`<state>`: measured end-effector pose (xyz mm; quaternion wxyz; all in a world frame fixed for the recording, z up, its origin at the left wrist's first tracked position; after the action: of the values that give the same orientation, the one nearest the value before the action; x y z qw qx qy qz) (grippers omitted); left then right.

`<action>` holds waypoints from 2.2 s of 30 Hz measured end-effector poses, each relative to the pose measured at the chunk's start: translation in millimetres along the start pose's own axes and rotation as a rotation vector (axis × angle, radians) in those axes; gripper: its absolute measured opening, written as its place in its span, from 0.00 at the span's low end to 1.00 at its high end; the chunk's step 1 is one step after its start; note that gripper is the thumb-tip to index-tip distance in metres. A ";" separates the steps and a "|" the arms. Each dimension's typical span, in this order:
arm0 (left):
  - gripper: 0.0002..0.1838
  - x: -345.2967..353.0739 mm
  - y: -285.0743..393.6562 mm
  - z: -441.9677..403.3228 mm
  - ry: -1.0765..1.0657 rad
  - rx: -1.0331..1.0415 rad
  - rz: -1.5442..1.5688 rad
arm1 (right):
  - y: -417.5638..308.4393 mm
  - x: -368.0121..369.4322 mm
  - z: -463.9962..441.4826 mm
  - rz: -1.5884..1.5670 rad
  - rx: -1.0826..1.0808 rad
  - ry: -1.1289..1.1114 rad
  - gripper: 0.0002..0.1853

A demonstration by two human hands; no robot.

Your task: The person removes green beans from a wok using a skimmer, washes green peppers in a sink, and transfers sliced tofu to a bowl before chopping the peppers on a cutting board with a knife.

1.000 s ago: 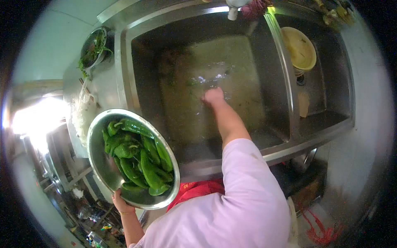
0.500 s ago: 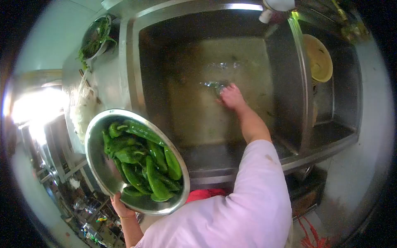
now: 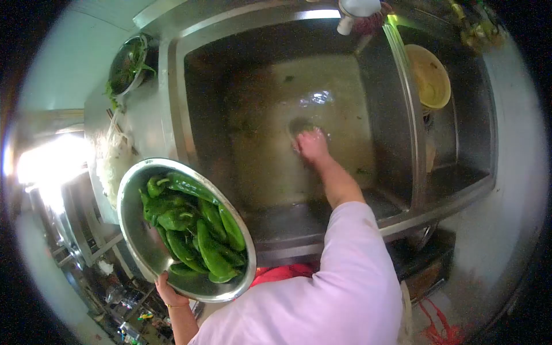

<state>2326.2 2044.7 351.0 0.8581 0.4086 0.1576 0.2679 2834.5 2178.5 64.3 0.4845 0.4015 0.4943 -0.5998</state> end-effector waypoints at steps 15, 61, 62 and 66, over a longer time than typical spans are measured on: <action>0.22 -13.3 -8.6 -10.7 -0.041 -0.013 0.063 | 20.0 -42.5 -15.8 -0.192 0.147 0.374 0.11; 0.13 125.1 18.6 -50.5 -0.536 -0.067 0.001 | -96.8 -519.7 -58.5 0.425 0.297 0.043 0.25; 0.11 147.8 12.9 -53.9 -0.562 -0.042 0.007 | -93.0 -511.7 -53.2 0.462 0.278 0.044 0.26; 0.08 232.9 -6.6 -45.8 -0.633 -0.060 -0.018 | -46.8 -521.8 -38.4 0.398 0.322 0.233 0.27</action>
<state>2493.8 2206.6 305.6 0.8785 0.4449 -0.1218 0.1245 2897.4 2314.3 567.8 0.4624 0.6288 0.3565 -0.5136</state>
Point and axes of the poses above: each hand's wrist, its own z-axis away from the middle knuckle, its own x-axis out of the palm, y = z × x, the point moved 8 cm from there along -z, towards the middle knuckle, and after that the axes turned 5 degrees about -y, right-handed, at the moved point
